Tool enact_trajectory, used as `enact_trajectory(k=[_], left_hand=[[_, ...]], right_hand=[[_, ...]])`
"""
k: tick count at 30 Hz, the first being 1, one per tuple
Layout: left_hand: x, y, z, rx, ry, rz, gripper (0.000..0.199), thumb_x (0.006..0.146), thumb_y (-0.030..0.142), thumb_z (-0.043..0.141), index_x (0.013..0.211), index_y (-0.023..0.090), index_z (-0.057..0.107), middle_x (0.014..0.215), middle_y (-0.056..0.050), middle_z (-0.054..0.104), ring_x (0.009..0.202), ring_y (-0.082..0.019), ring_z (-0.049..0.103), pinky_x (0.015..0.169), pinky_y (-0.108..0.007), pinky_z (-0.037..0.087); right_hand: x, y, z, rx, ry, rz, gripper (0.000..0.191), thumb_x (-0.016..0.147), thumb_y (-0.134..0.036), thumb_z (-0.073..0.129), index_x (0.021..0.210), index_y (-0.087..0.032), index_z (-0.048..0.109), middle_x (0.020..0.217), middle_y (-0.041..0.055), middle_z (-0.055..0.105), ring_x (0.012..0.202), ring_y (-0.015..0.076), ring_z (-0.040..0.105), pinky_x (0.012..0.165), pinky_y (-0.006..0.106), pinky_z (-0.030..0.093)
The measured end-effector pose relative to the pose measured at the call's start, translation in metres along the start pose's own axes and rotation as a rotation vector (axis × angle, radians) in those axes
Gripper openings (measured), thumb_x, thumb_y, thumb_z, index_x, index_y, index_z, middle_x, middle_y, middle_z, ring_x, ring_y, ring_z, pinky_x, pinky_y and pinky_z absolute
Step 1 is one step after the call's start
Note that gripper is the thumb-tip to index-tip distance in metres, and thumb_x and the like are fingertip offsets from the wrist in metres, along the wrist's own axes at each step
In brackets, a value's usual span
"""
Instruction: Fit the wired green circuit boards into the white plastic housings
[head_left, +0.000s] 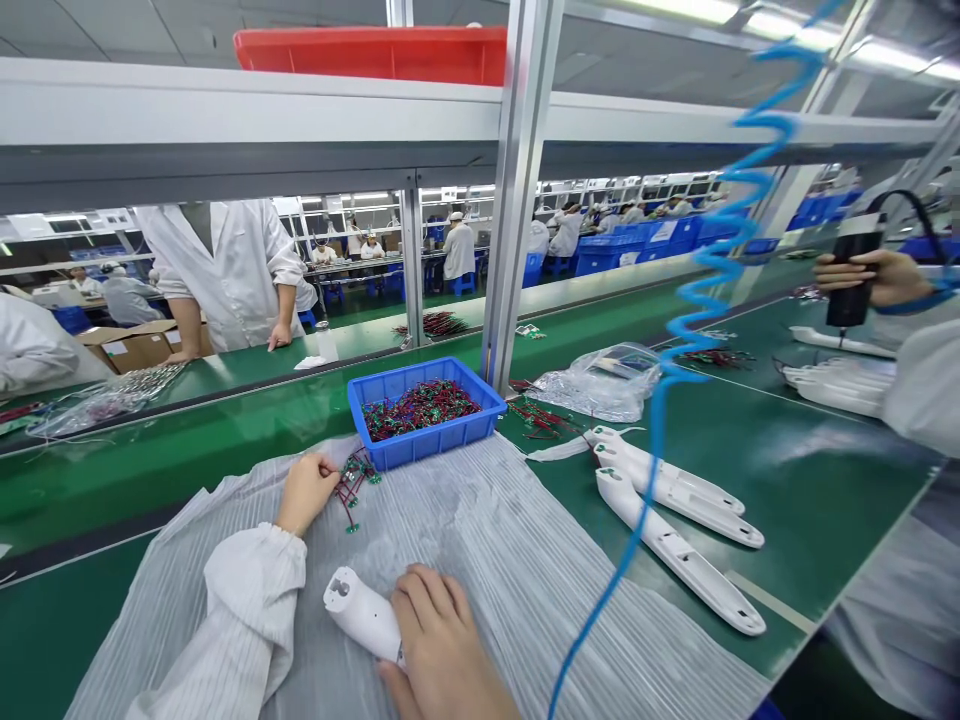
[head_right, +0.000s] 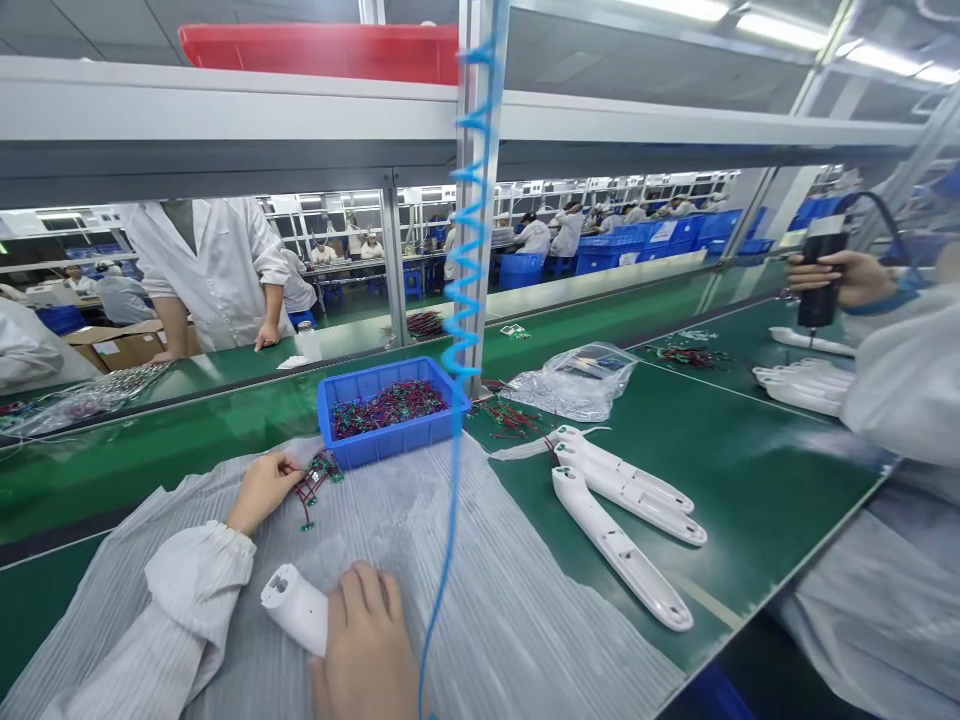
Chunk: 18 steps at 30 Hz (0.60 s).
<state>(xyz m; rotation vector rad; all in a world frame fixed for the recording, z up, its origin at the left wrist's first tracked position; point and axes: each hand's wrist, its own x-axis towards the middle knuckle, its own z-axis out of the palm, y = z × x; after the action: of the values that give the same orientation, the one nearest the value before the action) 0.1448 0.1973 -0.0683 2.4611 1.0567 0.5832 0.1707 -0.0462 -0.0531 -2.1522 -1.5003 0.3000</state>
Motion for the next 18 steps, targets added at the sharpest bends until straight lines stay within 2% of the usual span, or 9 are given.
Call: enact_trajectory(k=[5,9,12,16,18], left_hand=[[-0.001,-0.002,0.001,-0.086,-0.015,0.039,0.011,0.067,0.023,0.053,0.062,0.014,0.058,0.059,-0.002,0.059,0.06,-0.016,0.054,0.061,-0.026,0.037],[-0.001,-0.003,0.004,-0.174,-0.024,0.059,0.02,0.063,0.03,0.057,0.073,0.013,0.06,0.064,-0.001,0.06,0.057,-0.015,0.052,0.058,-0.025,0.038],[-0.001,-0.004,0.004,-0.227,-0.036,0.057,0.02,0.06,0.029,0.056,0.071,0.013,0.062,0.058,0.0,0.057,0.053,-0.014,0.049,0.056,-0.025,0.037],[-0.001,-0.007,0.0,-0.292,-0.04,0.045,0.02,0.059,0.031,0.057,0.065,0.013,0.06,0.054,0.001,0.053,0.052,-0.013,0.047,0.054,-0.025,0.034],[-0.002,-0.006,-0.005,-0.322,-0.051,0.043,0.02,0.059,0.033,0.057,0.063,0.014,0.058,0.054,0.001,0.052,0.052,-0.013,0.046,0.053,-0.024,0.034]], right_hand=[[-0.007,-0.002,-0.014,0.026,0.03,0.006,0.026,0.076,-0.024,0.056,0.101,-0.015,0.06,0.113,0.0091,0.055,0.11,0.0263,0.043,0.099,0.042,0.027],[-0.016,0.002,-0.024,0.114,-0.085,-0.02,0.032,0.072,-0.024,0.061,0.103,-0.013,0.058,0.106,0.0106,0.056,0.099,0.0258,0.047,0.091,0.04,0.033],[-0.024,0.007,-0.033,0.272,-0.165,-0.06,0.034,0.074,-0.029,0.06,0.102,-0.012,0.057,0.103,0.0107,0.055,0.095,0.0236,0.048,0.086,0.035,0.037],[-0.033,0.013,-0.045,0.475,-0.13,-0.053,0.03,0.077,-0.03,0.055,0.101,-0.012,0.054,0.102,0.0099,0.051,0.094,0.0208,0.048,0.083,0.031,0.038],[-0.036,0.016,-0.047,0.548,-0.078,-0.003,0.026,0.078,-0.028,0.051,0.099,-0.013,0.053,0.098,0.0081,0.05,0.089,0.0191,0.049,0.08,0.03,0.039]])
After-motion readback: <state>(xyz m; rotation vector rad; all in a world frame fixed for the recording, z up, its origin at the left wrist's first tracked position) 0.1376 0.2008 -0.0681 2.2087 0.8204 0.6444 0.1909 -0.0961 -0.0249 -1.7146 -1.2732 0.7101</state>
